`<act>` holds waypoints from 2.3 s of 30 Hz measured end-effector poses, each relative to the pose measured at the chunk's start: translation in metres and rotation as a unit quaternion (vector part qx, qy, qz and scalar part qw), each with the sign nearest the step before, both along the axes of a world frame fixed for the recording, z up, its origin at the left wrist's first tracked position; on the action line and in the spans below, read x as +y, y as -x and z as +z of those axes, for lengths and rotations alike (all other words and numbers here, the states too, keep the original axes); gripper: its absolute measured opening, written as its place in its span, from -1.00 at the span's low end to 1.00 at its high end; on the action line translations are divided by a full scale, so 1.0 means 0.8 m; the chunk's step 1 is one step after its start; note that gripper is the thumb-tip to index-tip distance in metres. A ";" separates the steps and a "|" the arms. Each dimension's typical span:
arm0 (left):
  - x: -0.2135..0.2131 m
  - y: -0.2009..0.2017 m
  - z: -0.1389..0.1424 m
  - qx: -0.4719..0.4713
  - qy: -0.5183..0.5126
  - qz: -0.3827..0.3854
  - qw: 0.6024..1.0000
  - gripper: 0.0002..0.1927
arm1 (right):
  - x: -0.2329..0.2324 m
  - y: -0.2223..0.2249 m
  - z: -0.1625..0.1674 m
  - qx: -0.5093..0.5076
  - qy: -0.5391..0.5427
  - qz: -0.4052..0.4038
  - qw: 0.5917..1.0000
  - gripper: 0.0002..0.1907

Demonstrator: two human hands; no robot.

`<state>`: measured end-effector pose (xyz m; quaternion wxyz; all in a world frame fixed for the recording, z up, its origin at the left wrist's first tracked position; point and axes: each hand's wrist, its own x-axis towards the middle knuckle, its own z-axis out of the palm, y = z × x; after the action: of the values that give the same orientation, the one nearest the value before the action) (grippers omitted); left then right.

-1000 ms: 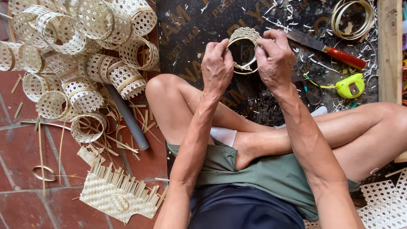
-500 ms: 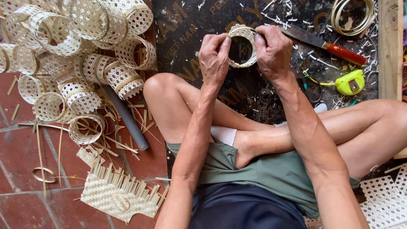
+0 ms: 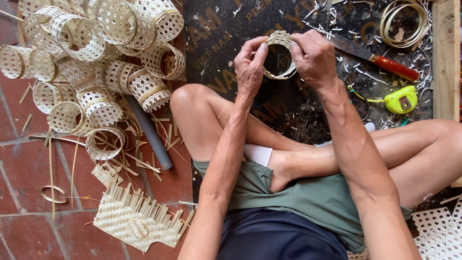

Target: The person sits cross-legged on the floor and repeatedly assembles small cylindrical bamboo pieces. They cut rectangular woven bamboo sheets into strips using scissors, roll them into cylinders, and secure the edges with thin bamboo rings. The finished cylinders are placed in a growing pile to the left.

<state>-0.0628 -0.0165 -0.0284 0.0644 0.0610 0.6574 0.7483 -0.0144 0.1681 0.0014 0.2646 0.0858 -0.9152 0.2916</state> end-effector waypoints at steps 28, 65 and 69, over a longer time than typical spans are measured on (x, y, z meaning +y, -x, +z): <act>0.021 0.020 -0.014 0.039 0.023 -0.080 0.996 -0.71 | -0.001 0.016 0.004 0.022 -0.096 -0.082 0.992 -0.73; 0.012 0.036 0.015 -0.041 -0.042 -0.198 0.978 -0.61 | -0.022 0.005 0.016 0.035 0.110 -0.085 0.990 -0.78; 0.014 0.036 0.017 -0.050 -0.058 -0.194 0.978 -0.60 | -0.016 0.009 0.008 -0.011 0.231 -0.083 0.969 -0.75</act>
<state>-0.0914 -0.0053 -0.0151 0.2376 0.1537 0.5847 0.7603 -0.0212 0.1556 0.0075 0.2910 -0.0572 -0.8298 0.4727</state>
